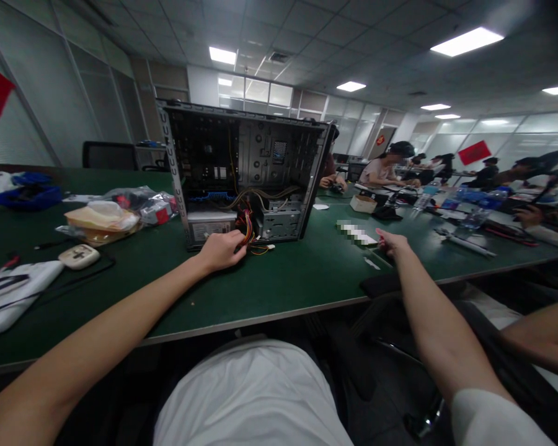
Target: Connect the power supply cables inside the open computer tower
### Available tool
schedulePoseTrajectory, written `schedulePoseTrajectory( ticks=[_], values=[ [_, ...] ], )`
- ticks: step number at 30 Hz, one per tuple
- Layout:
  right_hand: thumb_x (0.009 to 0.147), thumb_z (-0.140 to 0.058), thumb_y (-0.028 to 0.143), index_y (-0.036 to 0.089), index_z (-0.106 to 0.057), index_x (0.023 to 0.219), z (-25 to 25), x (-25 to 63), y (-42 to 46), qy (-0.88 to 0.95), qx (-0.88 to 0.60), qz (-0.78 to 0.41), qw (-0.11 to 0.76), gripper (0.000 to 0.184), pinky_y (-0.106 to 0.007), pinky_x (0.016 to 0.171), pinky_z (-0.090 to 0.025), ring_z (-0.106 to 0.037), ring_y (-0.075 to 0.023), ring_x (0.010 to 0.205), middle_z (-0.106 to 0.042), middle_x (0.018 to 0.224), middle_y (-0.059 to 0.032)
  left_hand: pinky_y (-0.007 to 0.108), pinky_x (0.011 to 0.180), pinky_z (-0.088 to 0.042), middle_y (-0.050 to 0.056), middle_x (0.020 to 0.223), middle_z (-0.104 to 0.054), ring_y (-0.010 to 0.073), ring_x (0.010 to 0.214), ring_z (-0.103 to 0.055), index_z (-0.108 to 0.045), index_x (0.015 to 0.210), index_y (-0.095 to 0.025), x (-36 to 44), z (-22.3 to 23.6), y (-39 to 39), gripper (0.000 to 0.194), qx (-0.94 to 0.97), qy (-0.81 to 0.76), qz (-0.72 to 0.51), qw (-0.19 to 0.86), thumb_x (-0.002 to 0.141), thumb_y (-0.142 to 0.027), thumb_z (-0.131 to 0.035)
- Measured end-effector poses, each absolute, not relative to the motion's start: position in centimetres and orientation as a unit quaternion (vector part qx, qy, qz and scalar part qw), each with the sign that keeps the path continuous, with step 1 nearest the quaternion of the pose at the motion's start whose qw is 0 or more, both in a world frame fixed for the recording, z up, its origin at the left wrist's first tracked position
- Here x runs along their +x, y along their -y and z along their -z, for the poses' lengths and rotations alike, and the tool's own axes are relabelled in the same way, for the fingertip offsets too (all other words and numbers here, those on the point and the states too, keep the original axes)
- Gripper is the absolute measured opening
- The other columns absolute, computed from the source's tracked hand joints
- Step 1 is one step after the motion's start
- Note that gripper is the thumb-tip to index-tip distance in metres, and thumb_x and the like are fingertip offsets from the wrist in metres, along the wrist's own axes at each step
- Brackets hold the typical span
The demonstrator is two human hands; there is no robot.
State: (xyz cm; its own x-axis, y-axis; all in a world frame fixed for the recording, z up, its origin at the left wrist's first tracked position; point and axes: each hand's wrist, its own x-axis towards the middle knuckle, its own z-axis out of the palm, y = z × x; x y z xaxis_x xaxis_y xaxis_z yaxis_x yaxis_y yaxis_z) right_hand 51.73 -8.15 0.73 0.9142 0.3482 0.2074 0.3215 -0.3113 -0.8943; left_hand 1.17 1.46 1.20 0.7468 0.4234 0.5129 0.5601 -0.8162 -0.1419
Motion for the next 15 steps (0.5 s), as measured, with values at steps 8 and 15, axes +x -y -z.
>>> schedulePoseTrajectory(
  ticks=[8,15],
  values=[
    [0.086,-0.067,0.032,0.014,-0.070,0.074,0.7,54.6,8.1,0.250,-0.850,0.058,0.460,0.021,-0.040,0.080,-0.051,-0.068,-0.0297,0.085,-0.072,0.084,-0.0176,0.027,0.055,-0.039,0.006,0.095,-0.070,0.0206,0.076,-0.067,-0.065,0.093,-0.017,1.1,-1.3,-1.4,0.019,-0.923,0.261,0.237,0.155,0.095,-0.030,-0.052],
    [0.089,-0.056,0.043,0.014,-0.071,0.081,-0.6,52.6,5.9,0.437,-0.785,0.112,0.424,0.033,-0.042,0.085,-0.050,-0.066,-0.0303,0.088,-0.073,0.092,-0.0203,0.028,0.050,-0.031,0.009,0.089,-0.071,0.0203,0.066,-0.064,-0.067,0.092,-0.015,1.3,-1.8,-1.0,0.026,-0.922,0.244,0.230,0.194,0.096,-0.034,-0.050]
  ],
)
